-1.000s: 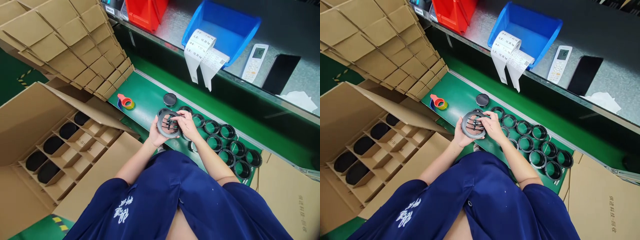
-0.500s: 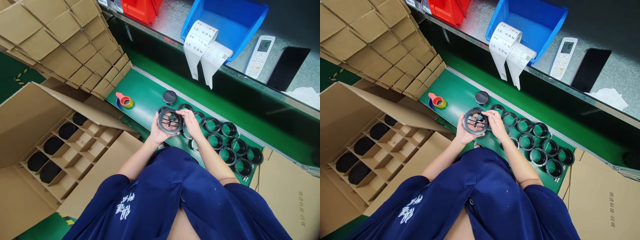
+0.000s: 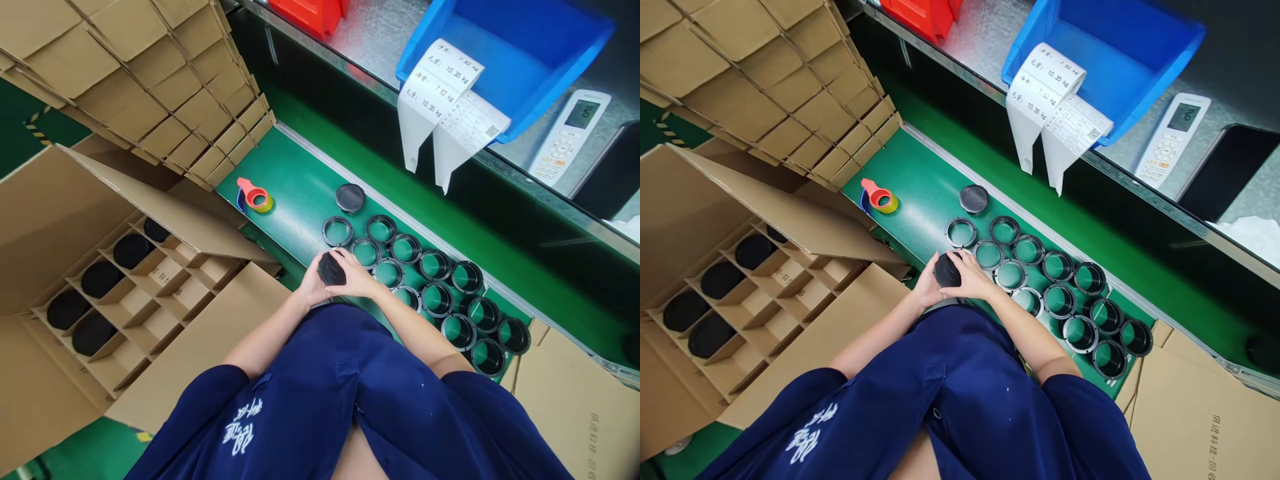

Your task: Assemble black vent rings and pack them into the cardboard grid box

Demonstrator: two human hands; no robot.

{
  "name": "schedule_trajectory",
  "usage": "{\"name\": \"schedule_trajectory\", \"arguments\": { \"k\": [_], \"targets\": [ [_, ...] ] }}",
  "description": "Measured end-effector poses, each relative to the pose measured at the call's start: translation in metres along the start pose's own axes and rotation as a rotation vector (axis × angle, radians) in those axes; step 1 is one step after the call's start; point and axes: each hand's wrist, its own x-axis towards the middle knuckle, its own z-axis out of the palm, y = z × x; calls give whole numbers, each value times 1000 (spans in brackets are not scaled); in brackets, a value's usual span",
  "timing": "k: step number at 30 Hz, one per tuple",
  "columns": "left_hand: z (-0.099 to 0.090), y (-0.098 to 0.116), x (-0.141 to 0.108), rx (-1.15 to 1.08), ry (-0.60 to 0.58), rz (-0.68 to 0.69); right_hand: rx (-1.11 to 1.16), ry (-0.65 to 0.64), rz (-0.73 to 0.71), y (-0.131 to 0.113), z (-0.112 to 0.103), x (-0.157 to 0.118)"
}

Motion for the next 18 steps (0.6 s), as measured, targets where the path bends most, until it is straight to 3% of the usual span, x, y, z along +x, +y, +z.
{"name": "schedule_trajectory", "arguments": {
  "k": [5, 9, 13, 18],
  "targets": [
    [-22, 31, 1, 42, 242, 193, -231, 205, 302, 23, -5, 85],
    [-50, 52, -12, -43, 306, 243, -396, 115, 393, 43, 9, 133],
    [-80, 59, -29, -120, 389, 260, -432, 121, 305, 41, 22, 157],
    [-110, 51, -32, -92, 551, 276, -425, 300, 156, 17, 18, 191]
  ]
}}
